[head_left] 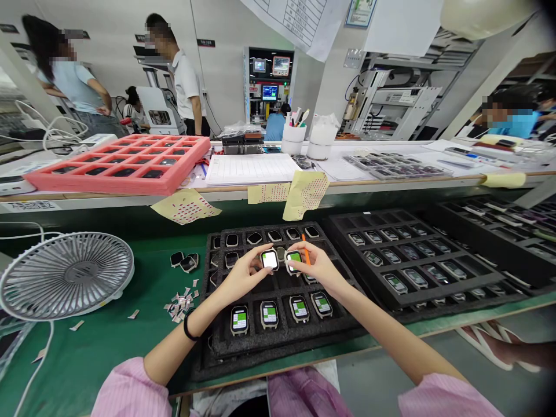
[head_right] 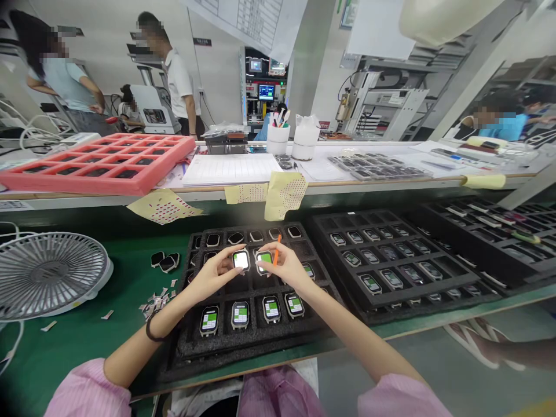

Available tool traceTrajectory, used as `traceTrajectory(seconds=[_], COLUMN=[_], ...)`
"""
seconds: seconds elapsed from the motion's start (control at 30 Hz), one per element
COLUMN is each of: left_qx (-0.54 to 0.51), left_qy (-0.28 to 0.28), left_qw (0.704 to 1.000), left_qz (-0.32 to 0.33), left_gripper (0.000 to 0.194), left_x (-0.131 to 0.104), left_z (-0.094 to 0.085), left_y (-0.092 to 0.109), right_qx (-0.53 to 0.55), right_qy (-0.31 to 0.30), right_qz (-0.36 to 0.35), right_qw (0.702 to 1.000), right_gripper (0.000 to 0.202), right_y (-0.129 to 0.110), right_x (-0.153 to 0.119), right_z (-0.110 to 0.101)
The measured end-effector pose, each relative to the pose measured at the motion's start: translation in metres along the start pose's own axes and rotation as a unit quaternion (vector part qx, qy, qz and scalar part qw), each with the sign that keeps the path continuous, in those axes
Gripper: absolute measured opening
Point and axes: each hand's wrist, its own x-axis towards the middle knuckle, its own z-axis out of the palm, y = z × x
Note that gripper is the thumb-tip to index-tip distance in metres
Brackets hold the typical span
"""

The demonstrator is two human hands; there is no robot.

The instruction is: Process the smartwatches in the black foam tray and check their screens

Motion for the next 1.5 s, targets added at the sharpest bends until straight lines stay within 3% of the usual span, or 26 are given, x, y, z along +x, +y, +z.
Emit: traceTrajectory(seconds=[0.23,0.43,0.63,0.77,1.0,1.13,1.33,1.5], left_qx=[-0.047,-0.062,-0.001,0.039,-0.012,-0.025,-0.052,0.015], left_qy=[0.036,0.035,0.009,0.014,0.043,0.05,0.006,-0.008], left_qw=[0.998,0.997,1.0,0.999,0.999,0.998,0.999,1.0], left_qz=[-0.017,-0.011,0.004,0.008,-0.009,-0.028,0.003,0.017], left_gripper=[0.038,0.036,0.042,0.045,0.032,0.033,0.034,0.042], left_x=[0.001,0.003,0.002,0.001,0.002,0.003,0.002,0.0], left_z=[0.0,0.001,0.0,0.0,0.002,0.001,0.001,0.001], left_y=[0.003,-0.004,-0.003,0.0,-0.003,-0.004,-0.003,-0.001], right_qx=[0.005,-0.003,0.014,0.01,0.007,0.001,-0.001,0.006], right_qy=[-0.063,-0.084,-0.075,-0.022,0.033,0.024,-0.011,-0.044], right_qz=[-0.014,-0.023,-0.011,0.004,0.036,0.03,-0.003,-0.017], right_qw=[0.998,0.996,0.997,1.0,0.999,0.999,1.0,0.999], right_gripper=[0.039,0.038,0.037,0.031,0.028,0.028,0.034,0.039], right_y=[0.007,0.008,0.003,0.001,-0.003,-0.004,0.001,0.007], right_x=[-0.001,-0.001,-0.002,-0.001,0.0,-0.002,-0.001,0.0], right_z=[-0.006,-0.008,-0.006,-0.004,0.002,0.003,-0.001,-0.005])
